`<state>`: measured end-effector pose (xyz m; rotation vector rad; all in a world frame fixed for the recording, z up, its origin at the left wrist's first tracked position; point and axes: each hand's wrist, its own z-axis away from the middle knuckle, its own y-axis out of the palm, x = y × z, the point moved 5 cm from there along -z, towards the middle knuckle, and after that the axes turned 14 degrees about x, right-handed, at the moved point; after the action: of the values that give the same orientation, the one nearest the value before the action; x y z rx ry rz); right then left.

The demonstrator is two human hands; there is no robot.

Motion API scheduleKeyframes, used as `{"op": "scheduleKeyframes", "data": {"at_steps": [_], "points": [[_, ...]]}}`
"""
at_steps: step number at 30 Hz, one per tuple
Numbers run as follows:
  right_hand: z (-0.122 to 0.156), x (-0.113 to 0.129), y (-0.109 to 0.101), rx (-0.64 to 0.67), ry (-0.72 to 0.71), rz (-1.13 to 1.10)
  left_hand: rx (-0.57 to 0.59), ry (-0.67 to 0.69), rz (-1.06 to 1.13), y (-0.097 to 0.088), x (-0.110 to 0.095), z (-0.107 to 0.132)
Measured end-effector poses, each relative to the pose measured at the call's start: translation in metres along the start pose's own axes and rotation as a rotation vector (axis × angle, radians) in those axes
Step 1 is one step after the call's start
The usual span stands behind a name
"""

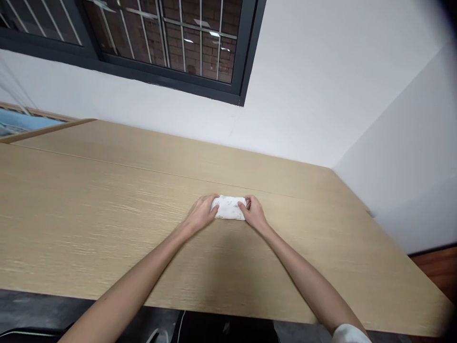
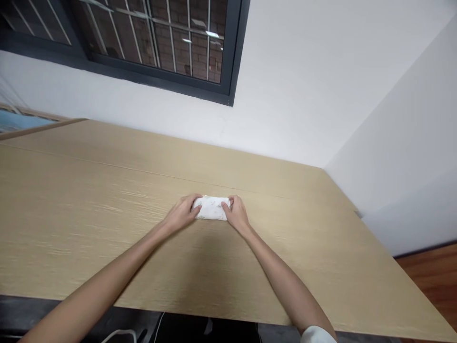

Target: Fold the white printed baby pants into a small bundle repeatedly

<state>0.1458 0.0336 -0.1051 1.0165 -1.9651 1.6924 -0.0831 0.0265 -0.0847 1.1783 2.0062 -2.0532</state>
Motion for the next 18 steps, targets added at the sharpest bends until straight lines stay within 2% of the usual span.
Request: {"op": "scheduleKeyframes", "data": {"at_steps": [3, 5, 7, 10, 12, 14, 18], "points": [[0.007, 0.008, -0.002, -0.09, -0.062, 0.118, -0.075, -0.013, -0.14, -0.001, -0.004, 0.002], [0.015, 0.023, -0.002, -0.08, -0.164, 0.232, -0.141, 0.028, -0.195, 0.003, -0.013, 0.004], [0.021, 0.038, 0.004, 0.013, -0.289, 0.342, -0.136, 0.105, -0.225, 0.014, -0.025, 0.003], [0.025, 0.051, 0.017, 0.19, -0.401, 0.463, -0.013, 0.16, -0.264, 0.041, -0.035, 0.001], [0.026, 0.05, 0.025, 0.276, -0.39, 0.507, 0.062, 0.143, -0.29, 0.054, -0.035, -0.001], [0.026, 0.045, 0.029, 0.33, -0.345, 0.523, 0.115, 0.129, -0.318, 0.059, -0.03, -0.001], [0.028, 0.032, 0.025, 0.383, -0.267, 0.524, 0.166, 0.101, -0.344, 0.051, -0.013, 0.001]]}}
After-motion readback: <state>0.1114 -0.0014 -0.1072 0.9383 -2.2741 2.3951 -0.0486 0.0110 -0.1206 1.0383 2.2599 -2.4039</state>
